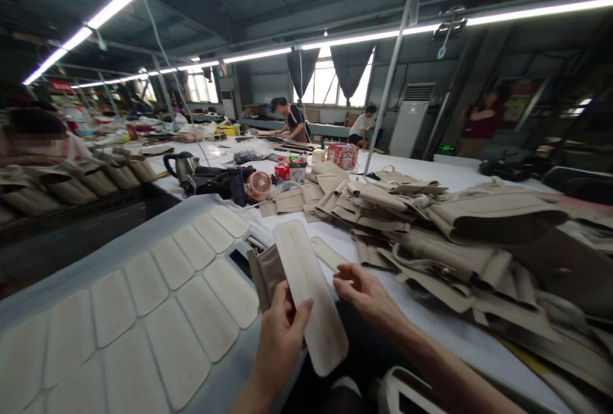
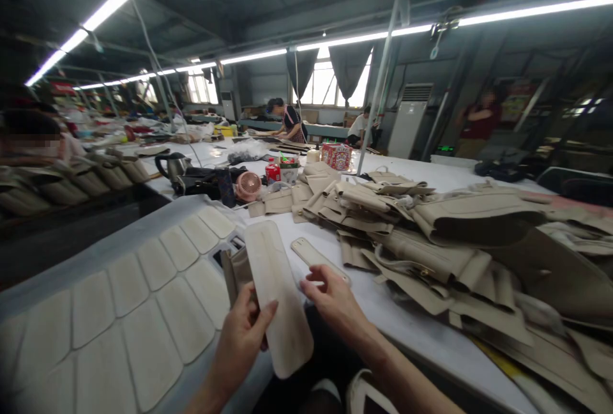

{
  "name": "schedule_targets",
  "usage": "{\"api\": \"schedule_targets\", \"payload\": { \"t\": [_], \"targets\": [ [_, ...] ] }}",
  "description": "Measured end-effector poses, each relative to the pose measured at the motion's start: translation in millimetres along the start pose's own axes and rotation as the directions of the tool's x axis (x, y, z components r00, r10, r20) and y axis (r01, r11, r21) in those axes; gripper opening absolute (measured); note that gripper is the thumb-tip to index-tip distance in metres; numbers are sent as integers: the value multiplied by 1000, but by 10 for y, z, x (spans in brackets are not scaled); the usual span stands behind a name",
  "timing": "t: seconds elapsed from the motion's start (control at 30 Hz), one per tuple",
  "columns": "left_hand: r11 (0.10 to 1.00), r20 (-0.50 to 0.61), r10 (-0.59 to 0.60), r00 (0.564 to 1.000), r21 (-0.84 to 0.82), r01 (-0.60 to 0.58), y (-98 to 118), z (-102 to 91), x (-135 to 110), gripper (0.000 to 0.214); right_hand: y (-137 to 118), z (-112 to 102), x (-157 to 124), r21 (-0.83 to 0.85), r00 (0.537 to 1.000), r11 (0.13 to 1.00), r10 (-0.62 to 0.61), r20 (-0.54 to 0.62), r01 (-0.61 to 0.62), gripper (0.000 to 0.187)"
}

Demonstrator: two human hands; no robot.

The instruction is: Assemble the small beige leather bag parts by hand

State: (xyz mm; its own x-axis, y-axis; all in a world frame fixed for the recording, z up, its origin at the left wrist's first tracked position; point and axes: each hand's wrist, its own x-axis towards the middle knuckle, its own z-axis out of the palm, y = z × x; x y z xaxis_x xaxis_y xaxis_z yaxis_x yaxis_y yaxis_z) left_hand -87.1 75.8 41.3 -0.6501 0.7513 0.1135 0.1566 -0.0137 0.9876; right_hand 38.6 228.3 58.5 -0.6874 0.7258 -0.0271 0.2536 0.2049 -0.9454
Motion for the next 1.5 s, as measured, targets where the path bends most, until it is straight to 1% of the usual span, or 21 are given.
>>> {"api": "schedule_targets", "payload": {
  "t": [0.1, 0.17, 0.27, 0.33, 0.4, 0.47, 0.5, 0.53, 0.6, 0.7, 0.8, 0.93, 1.03, 1.1, 1.17, 1.23, 1.3, 1.37, 1.4, 1.47, 1.5],
  "targets": [
    [988, 152, 142, 978, 35, -149, 92, 400, -223, 32, -215, -124, -460, 33, 992, 992, -123, 8, 123, 74],
    [981, 299, 185, 936, -4, -193, 174, 619, -345, 39, -245, -230, -713, 8, 989, 993, -115, -97, 116, 79],
    [949, 501, 279, 819, -13, -315, 287, 813, -484, 67, -195, -532, -1027, -78, 955, 990, -135, -263, 118, 73],
    [860, 469, 446, 762, 11, -510, 371, 847, -540, 64, -151, -799, -1244, -187, 925, 974, -185, -331, 128, 74],
    [719, 277, 638, 719, 122, -684, 470, 832, -551, 53, -110, -1051, -1480, -305, 895, 943, -245, -374, 131, 77],
    [626, 101, 733, 673, 289, -725, 562, 817, -511, 57, -57, -1240, -1715, -424, 858, 897, -311, -410, 122, 78],
    [613, 78, 735, 674, 348, -709, 592, 823, -475, 64, -18, -1306, -1822, -476, 841, 872, -340, -420, 115, 78],
    [624, 101, 706, 701, 379, -684, 605, 843, -436, 71, 30, -1353, -1917, -519, 826, 848, -365, -429, 106, 78],
    [693, 235, 583, 778, 356, -627, 577, 919, -363, 75, 153, -1405, -2065, -577, 804, 812, -399, -442, 86, 78],
    [812, 404, 391, 827, 272, -517, 448, 1076, -321, 54, 364, -1425, -2186, -607, 792, 792, -414, -449, 69, 77],
    [873, 438, 300, 848, 232, -428, 328, 1194, -355, 31, 540, -1427, -2232, -614, 795, 786, -417, -441, 71, 76],
    [918, 486, 200, 851, 210, -336, 207, 1277, -425, 20, 695, -1432, -2277, -638, 820, 768, -400, -410, 56, 79],
    [923, 549, 113, 828, 250, -291, 37, 1359, -479, 13, 789, -1441, -2330, -698, 859, 716, -364, -359, 11, 81],
    [897, 582, 97, 807, 300, -324, -129, 1425, -521, 10, 846, -1447, -2366, -773, 888, 634, -341, -308, -25, 83],
    [853, 597, 137, 790, 334, -400, -306, 1475, -561, 11, 888, -1453, -2389, -853, 912, 520, -329, -246, -43, 83],
    [815, 588, 201, 784, 344, -466, -462, 1485, -591, 11, 908, -1458, -2394, -911, 925, 412, -330, -187, -37, 80],
    [816, 563, 224, 795, 338, -469, -583, 1453, -609, 16, 915, -1456, -2382, -945, 928, 327, -344, -144, -25, 76],
    [878, 527, 170, 833, 302, -371, -686, 1399, -617, 29, 929, -1434, -2358, -966, 924, 259, -367, -105, -7, 71],
    [923, 503, 112, 857, 266, -277, -739, 1373, -621, 37, 943, -1415, -2344, -973, 924, 232, -374, -83, 6, 70],
    [988, 458, -59, 887, 155, -14, -854, 1340, -637, 50, 986, -1369, -2312, -977, 932, 210, -361, -34, 46, 71],
    [989, 446, -149, 883, 81, 126, -914, 1338, -652, 54, 1011, -1350, -2294, -972, 940, 223, -340, -13, 67, 73]
  ]
}}
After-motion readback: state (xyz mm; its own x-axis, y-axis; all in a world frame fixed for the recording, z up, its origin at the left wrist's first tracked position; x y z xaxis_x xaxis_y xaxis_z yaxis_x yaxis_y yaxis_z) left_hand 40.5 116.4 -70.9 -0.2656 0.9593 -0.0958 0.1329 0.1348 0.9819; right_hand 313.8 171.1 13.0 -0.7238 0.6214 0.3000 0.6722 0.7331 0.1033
